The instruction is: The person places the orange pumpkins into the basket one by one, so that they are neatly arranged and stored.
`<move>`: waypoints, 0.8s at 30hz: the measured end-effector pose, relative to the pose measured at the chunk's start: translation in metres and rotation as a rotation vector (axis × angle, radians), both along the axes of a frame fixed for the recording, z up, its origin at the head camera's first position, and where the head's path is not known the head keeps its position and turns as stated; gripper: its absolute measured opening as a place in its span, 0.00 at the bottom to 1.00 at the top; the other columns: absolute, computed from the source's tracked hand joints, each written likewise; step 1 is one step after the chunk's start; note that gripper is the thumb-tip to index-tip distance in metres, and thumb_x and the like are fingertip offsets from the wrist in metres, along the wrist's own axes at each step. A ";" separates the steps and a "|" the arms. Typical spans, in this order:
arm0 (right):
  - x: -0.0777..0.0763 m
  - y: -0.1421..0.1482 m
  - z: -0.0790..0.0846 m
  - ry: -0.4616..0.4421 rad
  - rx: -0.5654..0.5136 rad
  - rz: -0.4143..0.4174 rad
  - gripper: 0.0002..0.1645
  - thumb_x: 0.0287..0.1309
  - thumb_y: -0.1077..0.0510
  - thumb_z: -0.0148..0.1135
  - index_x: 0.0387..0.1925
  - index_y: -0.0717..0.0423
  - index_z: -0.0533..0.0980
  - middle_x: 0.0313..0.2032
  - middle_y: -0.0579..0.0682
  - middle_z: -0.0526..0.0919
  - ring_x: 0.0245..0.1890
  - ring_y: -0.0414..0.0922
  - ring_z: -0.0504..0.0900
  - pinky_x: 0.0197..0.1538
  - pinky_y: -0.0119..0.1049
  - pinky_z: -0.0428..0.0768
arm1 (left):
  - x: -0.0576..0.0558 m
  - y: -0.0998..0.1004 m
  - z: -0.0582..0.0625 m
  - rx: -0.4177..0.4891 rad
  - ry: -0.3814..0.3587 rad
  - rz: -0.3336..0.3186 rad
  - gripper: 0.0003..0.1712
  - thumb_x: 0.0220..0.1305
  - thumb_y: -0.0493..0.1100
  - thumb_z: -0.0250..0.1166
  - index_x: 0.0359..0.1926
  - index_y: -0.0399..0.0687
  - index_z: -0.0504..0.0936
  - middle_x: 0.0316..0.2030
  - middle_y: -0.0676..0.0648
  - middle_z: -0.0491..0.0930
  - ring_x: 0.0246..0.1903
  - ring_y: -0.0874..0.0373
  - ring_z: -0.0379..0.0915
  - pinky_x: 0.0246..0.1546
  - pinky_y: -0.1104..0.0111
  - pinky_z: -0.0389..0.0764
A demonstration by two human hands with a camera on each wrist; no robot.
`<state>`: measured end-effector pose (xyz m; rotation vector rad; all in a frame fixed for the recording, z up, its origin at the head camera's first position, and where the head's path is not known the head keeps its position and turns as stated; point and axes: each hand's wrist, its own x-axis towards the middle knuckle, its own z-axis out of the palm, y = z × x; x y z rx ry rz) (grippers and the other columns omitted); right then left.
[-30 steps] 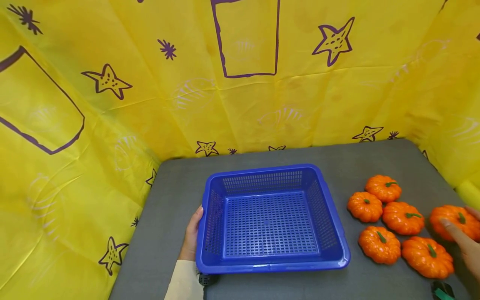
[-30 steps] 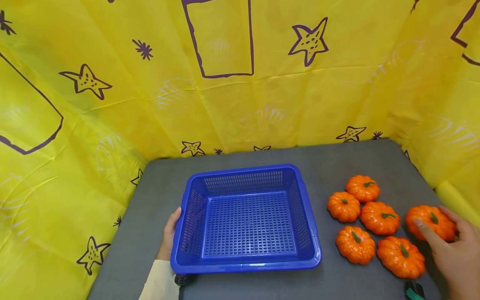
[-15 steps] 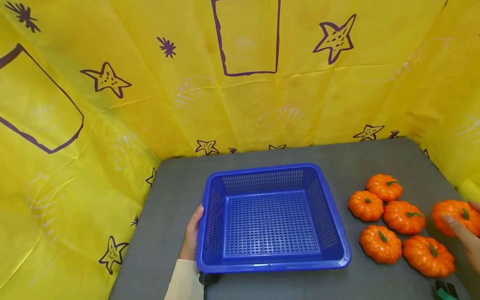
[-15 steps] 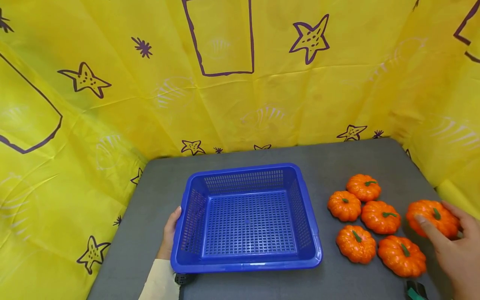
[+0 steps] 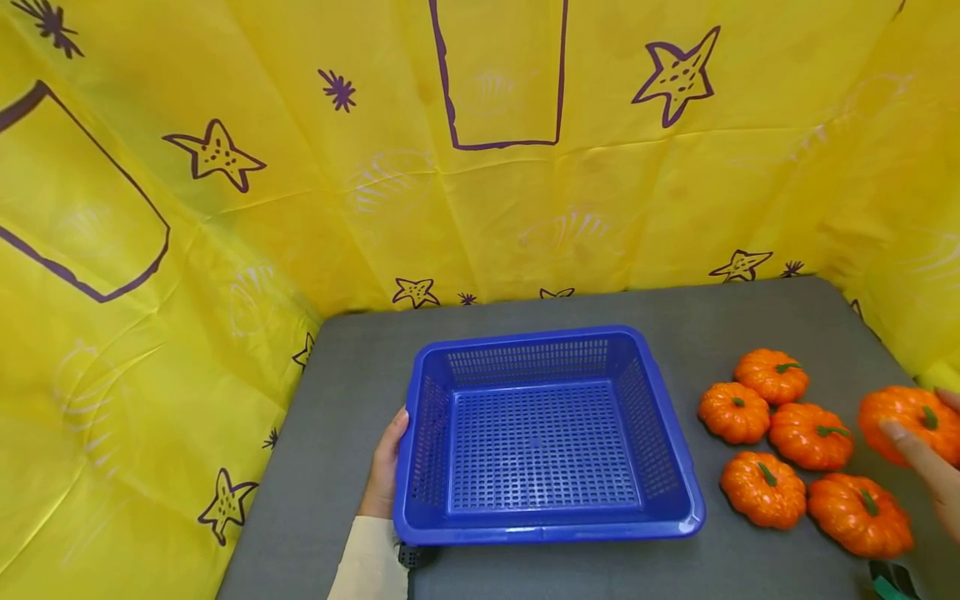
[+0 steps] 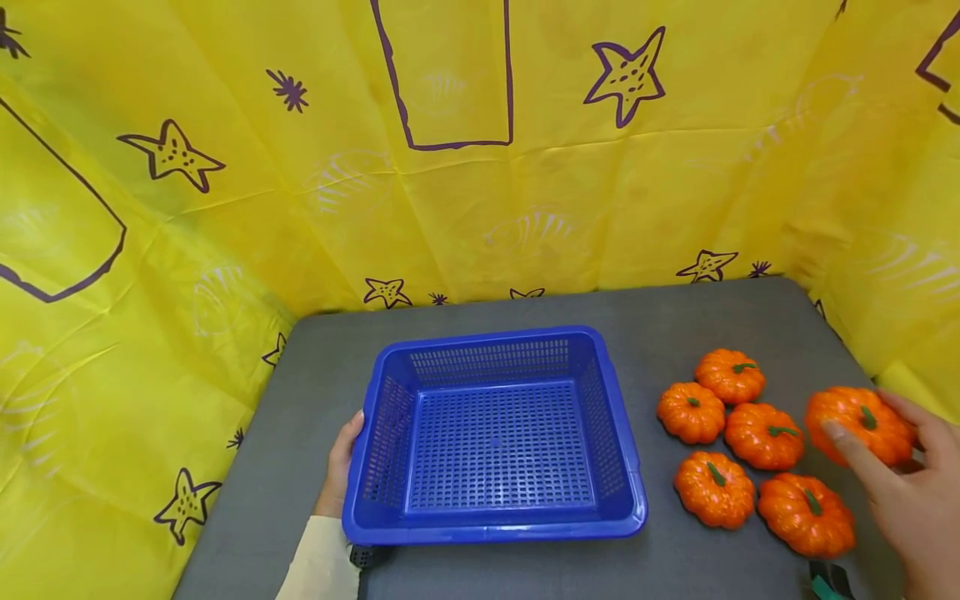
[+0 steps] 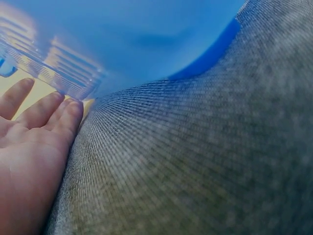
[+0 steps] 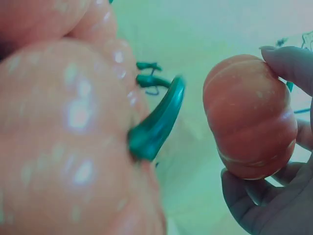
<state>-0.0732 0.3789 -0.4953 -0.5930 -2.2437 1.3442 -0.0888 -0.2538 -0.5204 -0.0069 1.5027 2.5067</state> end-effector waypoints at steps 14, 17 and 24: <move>0.000 -0.041 0.039 0.091 -0.015 0.048 0.41 0.68 0.69 0.69 0.79 0.49 0.72 0.49 0.24 0.76 0.40 0.21 0.75 0.41 0.12 0.71 | -0.002 -0.001 -0.001 -0.013 0.017 0.007 0.36 0.85 0.61 0.47 0.84 0.54 0.60 0.66 0.37 0.78 0.53 0.50 0.81 0.51 0.57 0.85; 0.000 -0.047 0.042 0.088 0.042 0.084 0.42 0.67 0.68 0.70 0.80 0.51 0.71 0.50 0.23 0.74 0.40 0.21 0.75 0.39 0.12 0.71 | -0.002 -0.001 -0.002 -0.020 0.009 0.017 0.36 0.84 0.61 0.48 0.83 0.54 0.62 0.65 0.37 0.78 0.53 0.49 0.81 0.50 0.57 0.85; -0.001 -0.059 0.049 0.173 0.132 0.204 0.42 0.63 0.73 0.72 0.77 0.59 0.73 0.56 0.29 0.69 0.49 0.28 0.71 0.46 0.12 0.71 | -0.003 -0.002 -0.003 -0.010 0.026 -0.007 0.34 0.84 0.61 0.46 0.82 0.56 0.64 0.65 0.39 0.79 0.54 0.50 0.81 0.51 0.57 0.84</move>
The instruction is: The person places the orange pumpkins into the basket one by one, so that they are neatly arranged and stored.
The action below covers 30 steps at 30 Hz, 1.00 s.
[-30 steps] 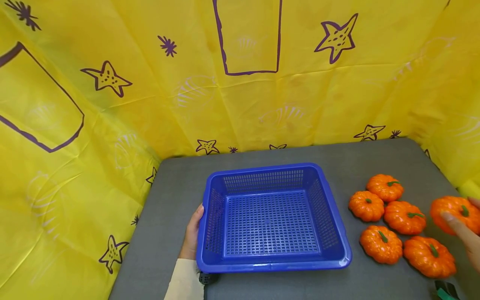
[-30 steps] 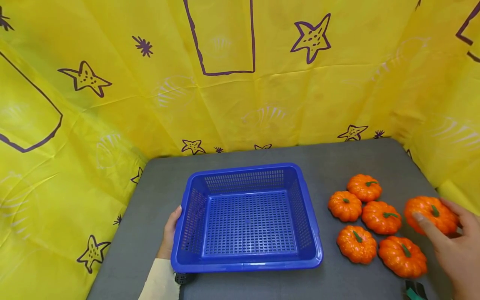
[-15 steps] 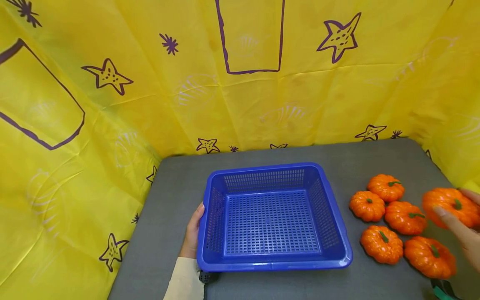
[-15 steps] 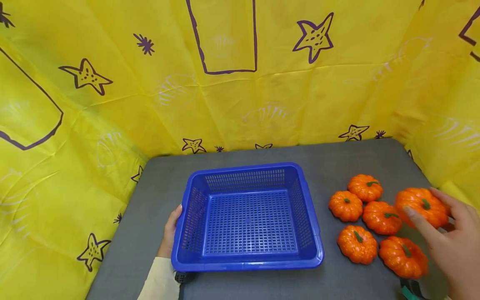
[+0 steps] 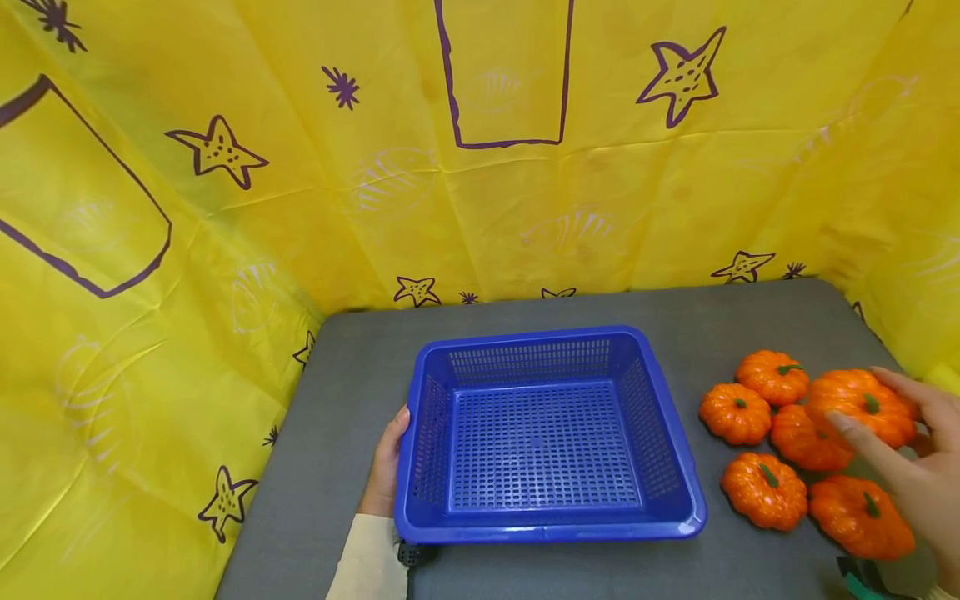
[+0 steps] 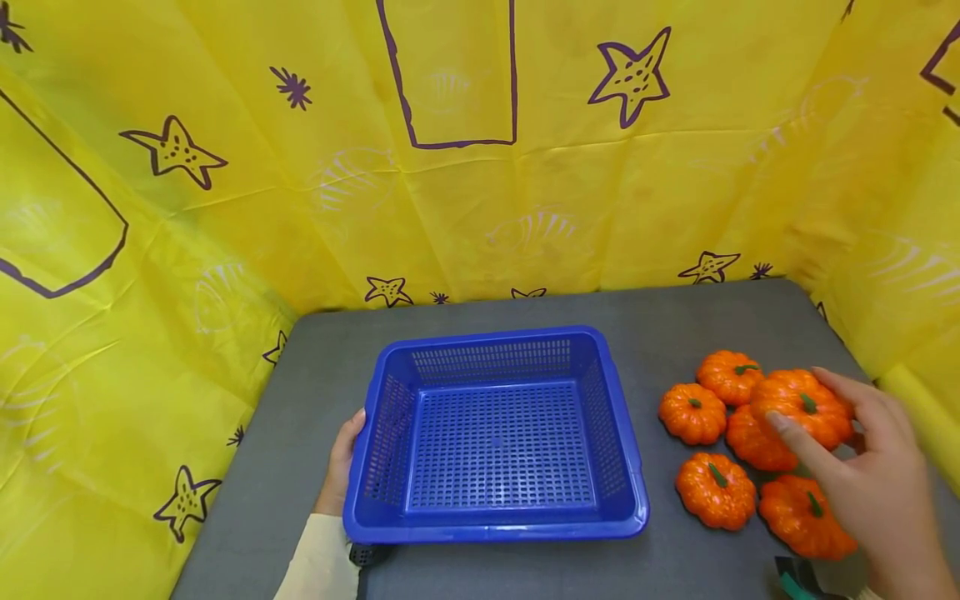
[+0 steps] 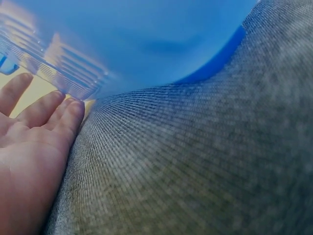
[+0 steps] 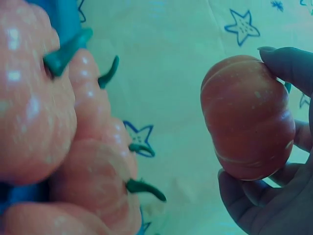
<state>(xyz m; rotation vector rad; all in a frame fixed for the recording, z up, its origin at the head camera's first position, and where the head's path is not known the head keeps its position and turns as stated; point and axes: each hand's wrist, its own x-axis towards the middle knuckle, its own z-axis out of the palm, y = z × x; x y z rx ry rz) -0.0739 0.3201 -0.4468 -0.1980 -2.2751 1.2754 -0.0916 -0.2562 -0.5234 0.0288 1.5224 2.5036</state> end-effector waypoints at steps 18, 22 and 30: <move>-0.006 -0.029 0.014 0.085 -0.008 0.153 0.43 0.51 0.82 0.74 0.71 0.66 0.77 0.60 0.38 0.75 0.57 0.35 0.71 0.52 0.14 0.72 | -0.002 0.000 -0.001 0.013 0.040 -0.011 0.33 0.85 0.57 0.44 0.83 0.55 0.62 0.65 0.40 0.79 0.54 0.52 0.81 0.52 0.59 0.84; -0.008 -0.030 0.018 0.097 -0.022 0.144 0.44 0.50 0.84 0.73 0.71 0.67 0.77 0.60 0.40 0.76 0.58 0.37 0.73 0.53 0.15 0.73 | -0.003 0.001 -0.001 0.005 0.046 -0.006 0.34 0.86 0.57 0.44 0.86 0.58 0.58 0.72 0.38 0.73 0.59 0.50 0.78 0.57 0.57 0.82; -0.012 -0.034 0.021 0.123 -0.029 0.202 0.44 0.49 0.85 0.73 0.70 0.69 0.77 0.62 0.43 0.76 0.61 0.39 0.72 0.54 0.16 0.74 | -0.005 0.002 0.000 -0.026 0.059 0.016 0.36 0.85 0.57 0.45 0.87 0.59 0.55 0.80 0.32 0.60 0.67 0.43 0.71 0.62 0.52 0.79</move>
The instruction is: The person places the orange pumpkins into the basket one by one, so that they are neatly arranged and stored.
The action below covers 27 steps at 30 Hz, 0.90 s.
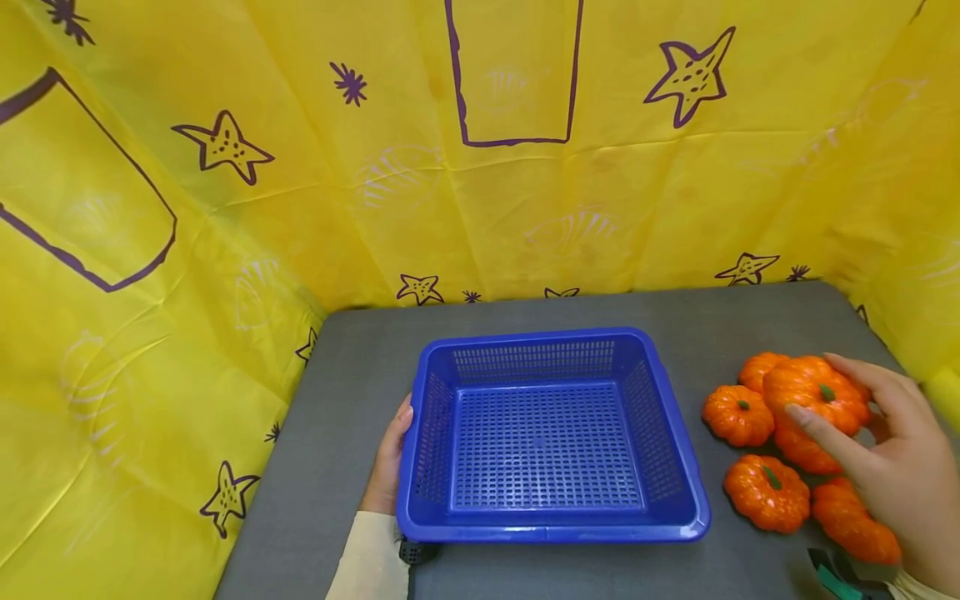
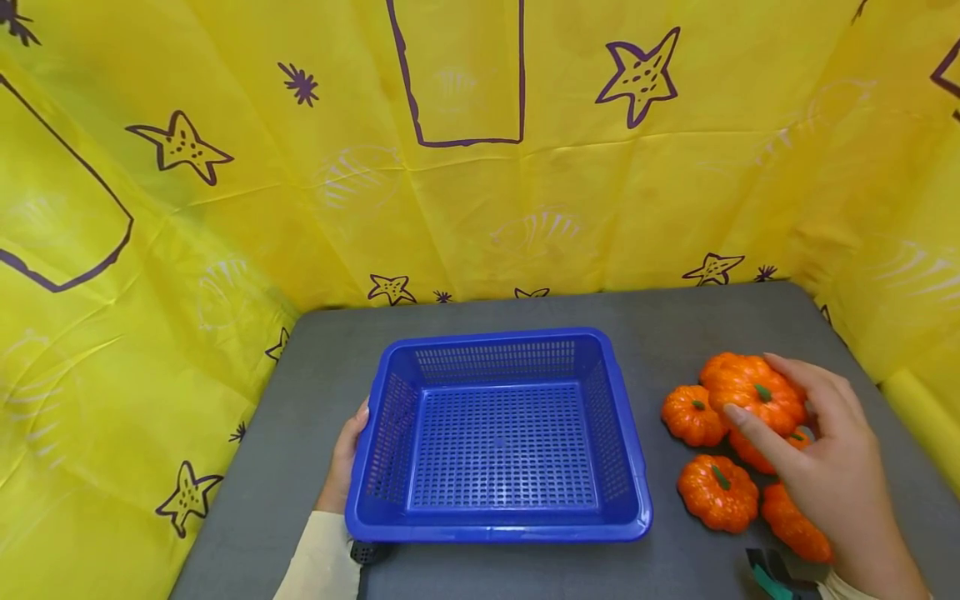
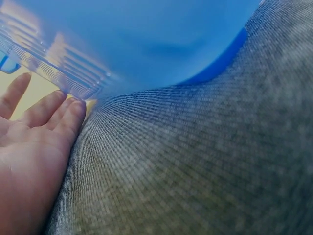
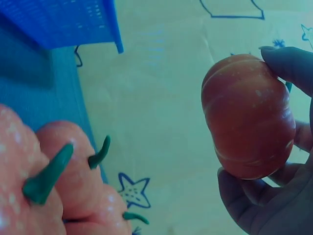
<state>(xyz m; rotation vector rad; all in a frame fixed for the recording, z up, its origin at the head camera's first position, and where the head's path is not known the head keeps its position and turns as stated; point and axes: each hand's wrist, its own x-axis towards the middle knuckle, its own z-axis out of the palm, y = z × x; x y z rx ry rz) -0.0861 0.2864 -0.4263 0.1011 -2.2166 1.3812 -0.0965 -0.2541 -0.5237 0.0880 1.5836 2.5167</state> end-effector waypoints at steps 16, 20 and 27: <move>-0.010 -0.036 0.021 -0.044 0.048 0.175 0.47 0.48 0.82 0.77 0.72 0.63 0.77 0.64 0.46 0.75 0.57 0.41 0.73 0.52 0.16 0.74 | 0.001 0.000 0.000 0.005 -0.007 0.009 0.36 0.85 0.57 0.46 0.87 0.58 0.57 0.78 0.35 0.65 0.66 0.45 0.73 0.61 0.54 0.80; -0.011 -0.048 0.025 -0.041 0.089 0.211 0.47 0.48 0.79 0.80 0.72 0.59 0.78 0.64 0.45 0.75 0.60 0.40 0.71 0.53 0.17 0.71 | 0.001 0.001 0.000 0.008 -0.011 0.026 0.36 0.85 0.57 0.47 0.87 0.58 0.57 0.79 0.35 0.64 0.66 0.45 0.73 0.61 0.55 0.80; -0.013 -0.069 0.031 -0.009 0.169 0.298 0.49 0.46 0.75 0.83 0.72 0.52 0.79 0.67 0.46 0.76 0.62 0.41 0.71 0.53 0.18 0.72 | 0.001 0.000 0.002 0.012 0.010 0.002 0.35 0.86 0.56 0.45 0.87 0.57 0.57 0.78 0.35 0.66 0.65 0.46 0.74 0.60 0.55 0.81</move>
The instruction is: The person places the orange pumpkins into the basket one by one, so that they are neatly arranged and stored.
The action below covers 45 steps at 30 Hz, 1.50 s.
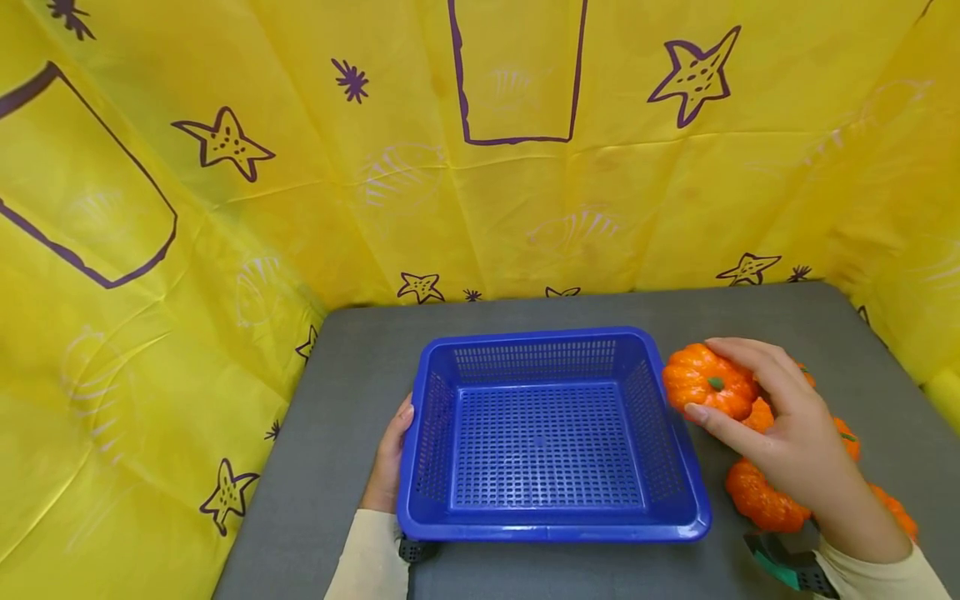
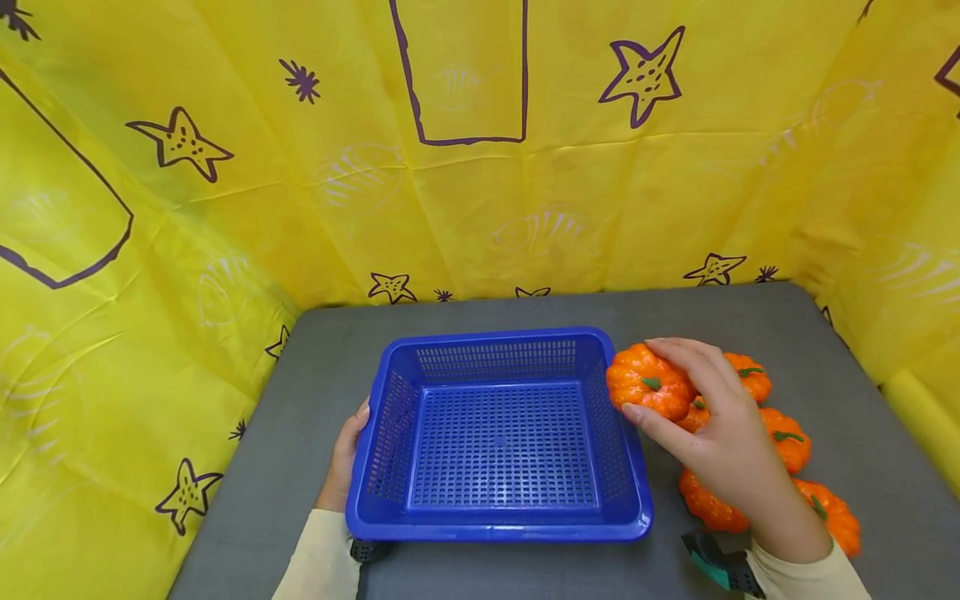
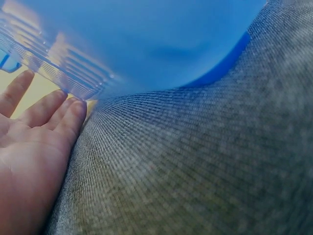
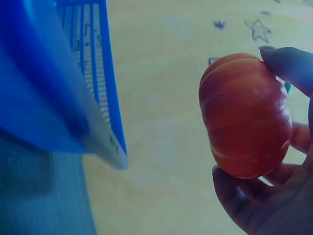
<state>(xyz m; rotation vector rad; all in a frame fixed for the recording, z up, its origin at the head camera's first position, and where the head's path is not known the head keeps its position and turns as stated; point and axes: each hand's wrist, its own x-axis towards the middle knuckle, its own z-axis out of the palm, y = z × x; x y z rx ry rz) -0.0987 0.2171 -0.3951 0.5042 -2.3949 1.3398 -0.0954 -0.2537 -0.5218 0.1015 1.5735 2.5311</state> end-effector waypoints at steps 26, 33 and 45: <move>-0.013 -0.054 0.020 0.122 0.067 0.220 0.52 0.43 0.70 0.88 0.72 0.50 0.78 0.68 0.49 0.77 0.65 0.41 0.75 0.58 0.22 0.75 | -0.002 -0.002 -0.003 0.021 -0.017 0.003 0.36 0.85 0.57 0.47 0.86 0.53 0.58 0.74 0.33 0.70 0.60 0.48 0.77 0.57 0.56 0.82; -0.018 -0.067 0.026 0.125 0.039 0.276 0.50 0.46 0.70 0.87 0.72 0.51 0.77 0.69 0.49 0.76 0.63 0.44 0.77 0.57 0.25 0.78 | -0.002 -0.001 -0.002 0.038 -0.016 -0.010 0.35 0.86 0.56 0.47 0.86 0.52 0.60 0.70 0.37 0.75 0.58 0.50 0.78 0.56 0.57 0.83; -0.030 -0.088 0.023 0.108 0.025 0.323 0.45 0.52 0.66 0.86 0.71 0.50 0.77 0.68 0.47 0.77 0.63 0.46 0.77 0.58 0.27 0.79 | -0.004 -0.002 -0.005 0.040 0.024 -0.016 0.36 0.86 0.55 0.47 0.87 0.51 0.57 0.74 0.37 0.71 0.61 0.50 0.76 0.59 0.58 0.81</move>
